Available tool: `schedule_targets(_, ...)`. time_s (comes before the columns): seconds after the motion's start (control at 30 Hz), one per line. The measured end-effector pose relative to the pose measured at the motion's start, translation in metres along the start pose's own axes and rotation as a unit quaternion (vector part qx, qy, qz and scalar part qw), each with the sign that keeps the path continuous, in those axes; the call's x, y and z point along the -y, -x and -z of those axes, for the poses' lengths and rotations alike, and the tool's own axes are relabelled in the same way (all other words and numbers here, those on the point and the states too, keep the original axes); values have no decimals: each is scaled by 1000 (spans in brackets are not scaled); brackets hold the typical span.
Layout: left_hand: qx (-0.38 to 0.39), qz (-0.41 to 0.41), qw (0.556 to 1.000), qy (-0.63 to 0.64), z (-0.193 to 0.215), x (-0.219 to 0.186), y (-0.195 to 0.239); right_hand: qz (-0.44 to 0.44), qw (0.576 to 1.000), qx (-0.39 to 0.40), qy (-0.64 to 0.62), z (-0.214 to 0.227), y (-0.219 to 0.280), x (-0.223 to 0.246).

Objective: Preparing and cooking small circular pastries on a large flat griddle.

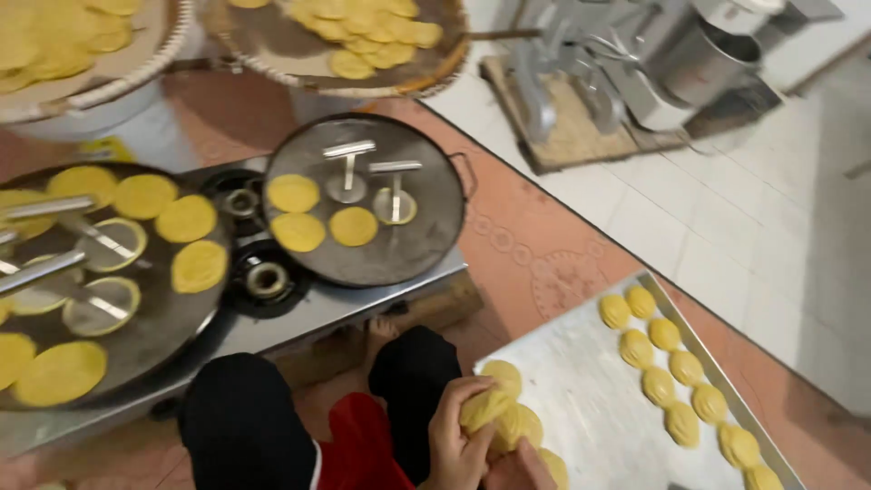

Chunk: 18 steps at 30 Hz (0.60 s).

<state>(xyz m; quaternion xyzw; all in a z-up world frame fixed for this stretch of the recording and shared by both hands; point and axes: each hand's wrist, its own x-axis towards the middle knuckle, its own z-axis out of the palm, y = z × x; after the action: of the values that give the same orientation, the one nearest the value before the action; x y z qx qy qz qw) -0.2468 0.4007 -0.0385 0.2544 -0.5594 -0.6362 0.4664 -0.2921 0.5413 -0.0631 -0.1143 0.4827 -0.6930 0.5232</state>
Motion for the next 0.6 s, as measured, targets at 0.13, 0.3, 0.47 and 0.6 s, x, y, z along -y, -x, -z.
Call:
schedule_targets(0.13, -251, 134, 895, 343, 92, 6, -48, -110, 968, 119, -193, -52, -135, -14)
schedule_targets(0.3, -347, 67, 863, 361, 256, -18, -114, -81, 994, 69, 27, -118, -335, -38)
schedule_targets(0.47, -472, 119, 810, 326, 331, 21, -141, 118, 936, 34, 331, -81, -566, -107)
schedule_targets(0.6, -459, 193, 791, 356, 350, 27, -163, 228, 714, 63, 659, -75, -619, -118)
